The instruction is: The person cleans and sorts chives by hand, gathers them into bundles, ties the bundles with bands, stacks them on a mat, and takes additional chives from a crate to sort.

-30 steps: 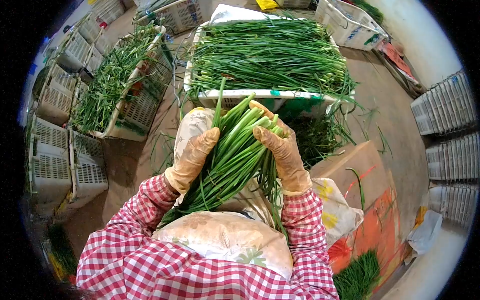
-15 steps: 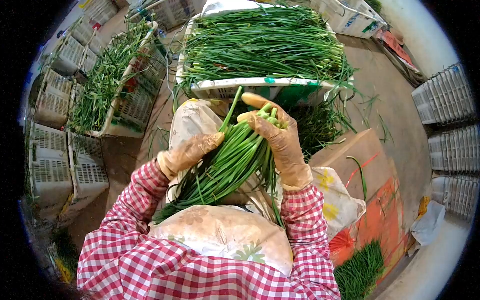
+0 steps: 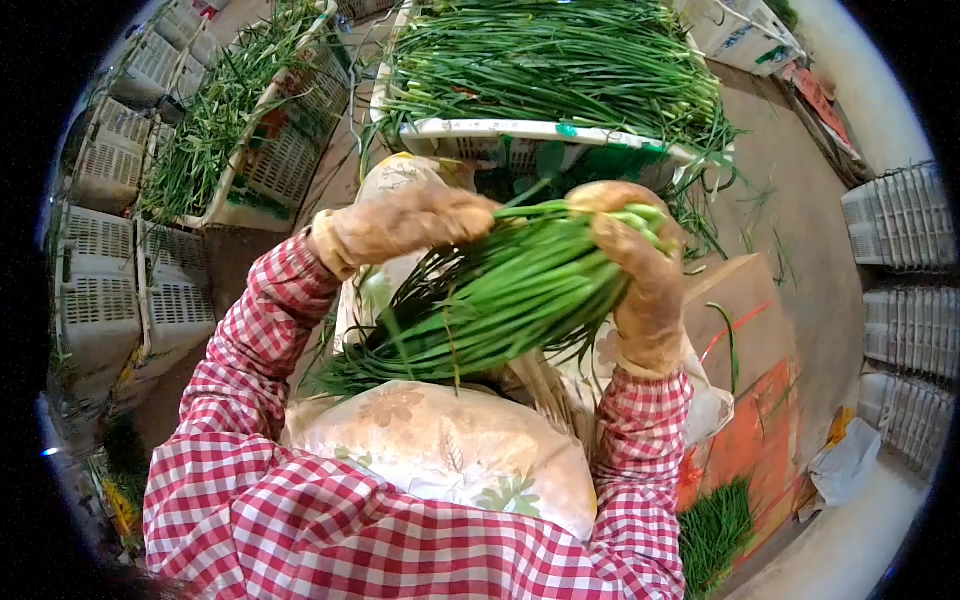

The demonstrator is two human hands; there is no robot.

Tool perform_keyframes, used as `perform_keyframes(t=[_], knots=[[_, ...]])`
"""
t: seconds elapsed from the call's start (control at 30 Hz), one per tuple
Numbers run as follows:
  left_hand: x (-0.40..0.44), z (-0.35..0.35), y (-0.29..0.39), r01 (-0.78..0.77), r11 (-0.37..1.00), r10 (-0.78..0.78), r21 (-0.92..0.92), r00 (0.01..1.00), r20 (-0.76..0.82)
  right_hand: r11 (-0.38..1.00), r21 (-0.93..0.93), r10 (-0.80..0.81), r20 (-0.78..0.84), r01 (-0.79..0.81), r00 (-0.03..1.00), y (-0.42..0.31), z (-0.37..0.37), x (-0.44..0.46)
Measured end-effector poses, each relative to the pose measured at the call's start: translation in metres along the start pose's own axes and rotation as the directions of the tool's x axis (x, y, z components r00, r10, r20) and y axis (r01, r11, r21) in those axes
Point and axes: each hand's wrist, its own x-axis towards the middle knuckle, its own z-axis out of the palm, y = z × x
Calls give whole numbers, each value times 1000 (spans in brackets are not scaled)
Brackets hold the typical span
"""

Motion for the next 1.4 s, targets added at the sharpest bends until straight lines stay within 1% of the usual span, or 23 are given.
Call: perform_keyframes(t=[0.07,0.13,0.2,0.27,0.33,0.37,0.5,0.53,0.6,0.67,0.77,0.8,0.87,0.93,1.0,1.07,1.1,1.13,1.17,1.2,1.27,1.3,1.4], knots=[[-13,-13,21,-53,949,-8,-311,981,-192,993,85,-75,-88,82,993,-3,-20,-6],[-20,-24,25,-57,991,-27,-124,809,-587,991,87,-81,-183,98,980,-17,-24,-11],[-33,-31,31,-221,922,-56,-317,736,-674,983,75,-146,-245,169,958,-29,-33,-9],[-35,-22,54,-296,896,45,-331,801,-596,980,59,-177,-195,191,965,-44,-35,-4],[-30,-7,64,-396,918,336,-35,819,-466,965,-95,-257,-130,246,958,-54,-34,-1],[-33,2,75,-239,970,205,-42,898,-389,960,-103,-270,-120,259,955,-58,-33,1],[2,24,98,-583,705,641,404,767,-13,950,-173,-273,-58,259,960,-90,-23,9],[6,25,118,-529,632,561,566,816,137,923,-202,-325,46,328,944,-102,-18,16],[10,26,127,-524,725,507,448,845,169,886,-228,-376,158,404,913,-117,-22,17],[17,26,103,-543,816,499,195,834,234,815,-415,-500,-150,404,853,-135,-39,11],[-1,30,60,-553,717,363,423,815,451,849,-266,-496,-105,456,862,-171,-35,8],[-16,29,17,-594,625,449,506,805,389,841,-282,-506,-109,461,856,-176,-41,7],[-39,-1,6,-128,864,-87,487,915,395,818,-235,-569,-193,525,800,-180,-56,5],[-83,-52,-62,-157,149,-110,976,979,174,812,-261,-555,-66,522,830,-179,-83,3],[-104,-101,-65,56,241,-154,969,988,-18,847,-175,-525,-127,502,841,-170,-87,-2],[-119,-128,-37,257,-389,-600,885,658,-455,175,-742,-751,324,647,575,-154,-89,8],[-122,-123,-1,409,-265,-599,873,640,-481,819,-442,-507,-258,366,822,-154,-85,11],[-124,-116,27,547,-134,-599,826,620,-507,816,-446,-514,-269,368,814,-148,-87,7],[-139,-108,17,439,-130,-160,889,875,-456,866,-353,-455,-263,354,851,-139,-93,8],[-134,-106,20,443,-128,-157,887,874,-460,909,-256,-388,-240,328,890,-134,-93,11],[-114,-92,33,157,271,424,950,866,-264,902,-269,-403,-245,338,882,-129,-78,8],[-102,-84,39,162,271,427,949,863,-270,906,-252,-402,-260,340,878,-127,-72,7],[-57,-52,59,9,644,466,765,789,-401,887,-306,-420,-227,345,879,-124,-71,6]])
